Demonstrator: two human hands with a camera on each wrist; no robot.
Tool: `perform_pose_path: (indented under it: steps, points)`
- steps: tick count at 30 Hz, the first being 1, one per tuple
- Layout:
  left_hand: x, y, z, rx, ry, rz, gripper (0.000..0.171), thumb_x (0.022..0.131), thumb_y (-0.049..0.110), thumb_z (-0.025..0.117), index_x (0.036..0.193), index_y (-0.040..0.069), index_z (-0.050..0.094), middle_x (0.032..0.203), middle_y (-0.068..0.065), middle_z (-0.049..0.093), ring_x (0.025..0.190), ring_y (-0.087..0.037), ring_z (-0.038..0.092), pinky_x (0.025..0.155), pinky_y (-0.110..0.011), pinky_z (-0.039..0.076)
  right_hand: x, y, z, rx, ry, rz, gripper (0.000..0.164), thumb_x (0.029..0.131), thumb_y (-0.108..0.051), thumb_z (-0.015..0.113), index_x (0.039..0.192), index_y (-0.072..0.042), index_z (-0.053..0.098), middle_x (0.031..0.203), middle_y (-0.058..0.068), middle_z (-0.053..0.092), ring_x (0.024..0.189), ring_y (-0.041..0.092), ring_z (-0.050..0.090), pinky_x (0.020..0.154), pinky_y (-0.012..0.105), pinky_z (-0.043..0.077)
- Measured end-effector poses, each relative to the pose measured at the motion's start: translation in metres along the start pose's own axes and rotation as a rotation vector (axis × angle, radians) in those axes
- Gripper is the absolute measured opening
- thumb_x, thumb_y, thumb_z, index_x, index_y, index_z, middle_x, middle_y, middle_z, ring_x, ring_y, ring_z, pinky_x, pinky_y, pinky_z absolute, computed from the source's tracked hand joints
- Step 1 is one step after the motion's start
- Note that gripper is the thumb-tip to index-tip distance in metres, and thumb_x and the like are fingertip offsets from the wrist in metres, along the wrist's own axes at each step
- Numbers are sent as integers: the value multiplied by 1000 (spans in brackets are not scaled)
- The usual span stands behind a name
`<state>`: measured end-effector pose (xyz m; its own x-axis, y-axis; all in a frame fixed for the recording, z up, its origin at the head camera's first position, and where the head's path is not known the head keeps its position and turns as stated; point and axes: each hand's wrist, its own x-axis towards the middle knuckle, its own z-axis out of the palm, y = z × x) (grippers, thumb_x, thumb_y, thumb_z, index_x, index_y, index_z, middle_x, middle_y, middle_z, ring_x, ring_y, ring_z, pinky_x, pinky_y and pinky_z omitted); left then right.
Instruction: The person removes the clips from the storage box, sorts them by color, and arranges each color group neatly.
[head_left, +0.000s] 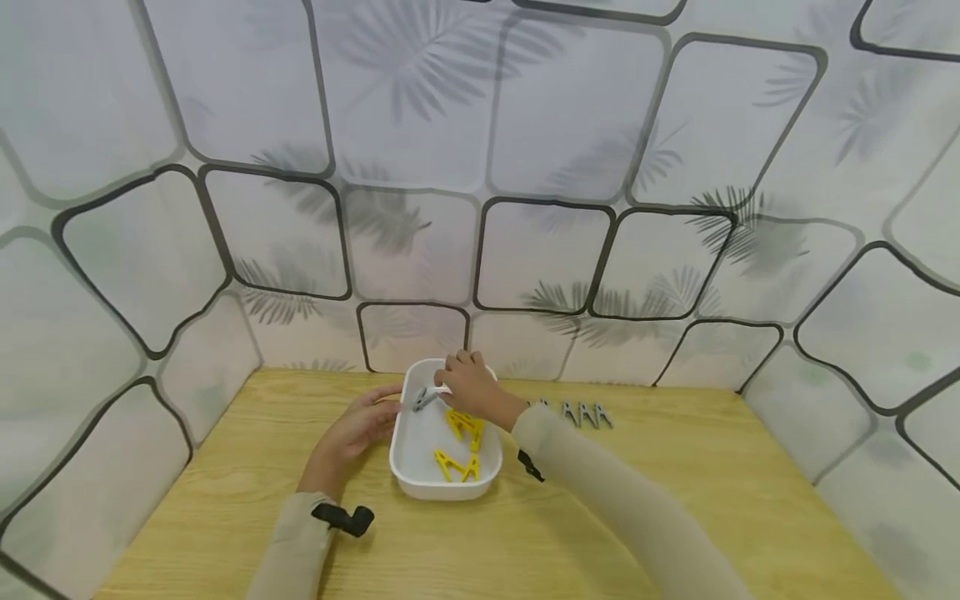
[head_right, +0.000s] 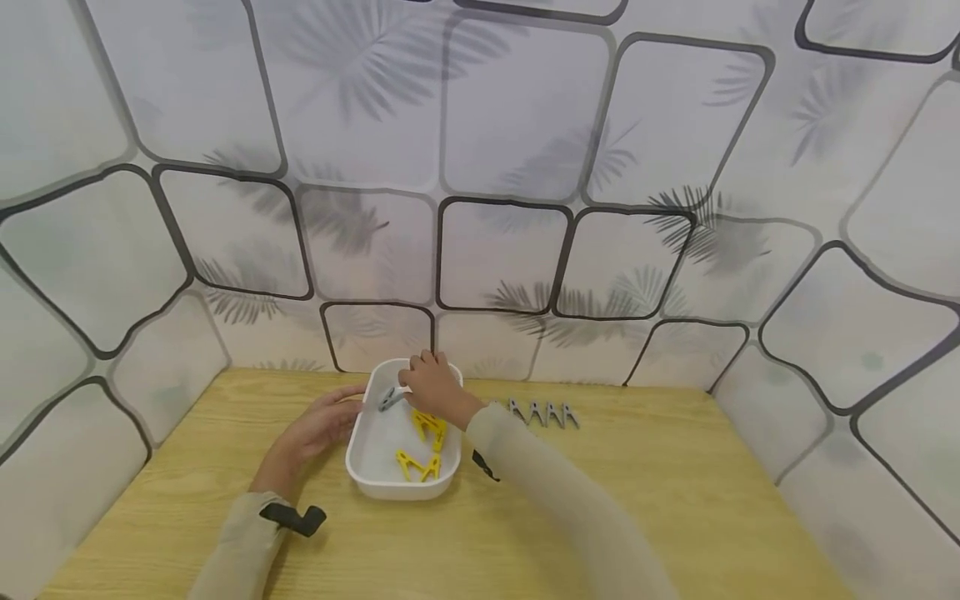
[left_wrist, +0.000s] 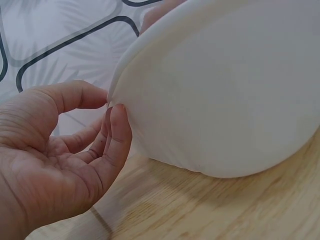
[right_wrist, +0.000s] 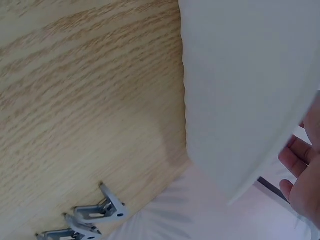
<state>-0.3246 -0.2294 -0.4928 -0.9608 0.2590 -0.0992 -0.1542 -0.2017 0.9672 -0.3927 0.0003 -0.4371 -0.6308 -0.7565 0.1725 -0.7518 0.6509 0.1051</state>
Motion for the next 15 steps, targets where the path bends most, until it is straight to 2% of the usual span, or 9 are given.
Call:
perform_pose_path:
  steps: [8, 15]
  points:
    - [0, -3, 2, 15, -6, -9, 57, 104, 5, 52, 156, -6, 29, 115, -2, 73, 102, -13, 70, 84, -30, 59, 7, -7, 13, -38, -64, 9, 18, 100, -24, 67, 116, -20, 73, 113, 5, 66, 106, 25, 50, 102, 49, 41]
    - [1, -1, -1, 30, 20, -15, 58, 104, 8, 54, 156, -4, 30, 123, -8, 71, 105, -15, 69, 85, -28, 58, 15, -14, 12, -101, -87, 21, 18, 100, -25, 65, 115, -20, 74, 114, 5, 67, 105, 24, 50, 100, 47, 41]
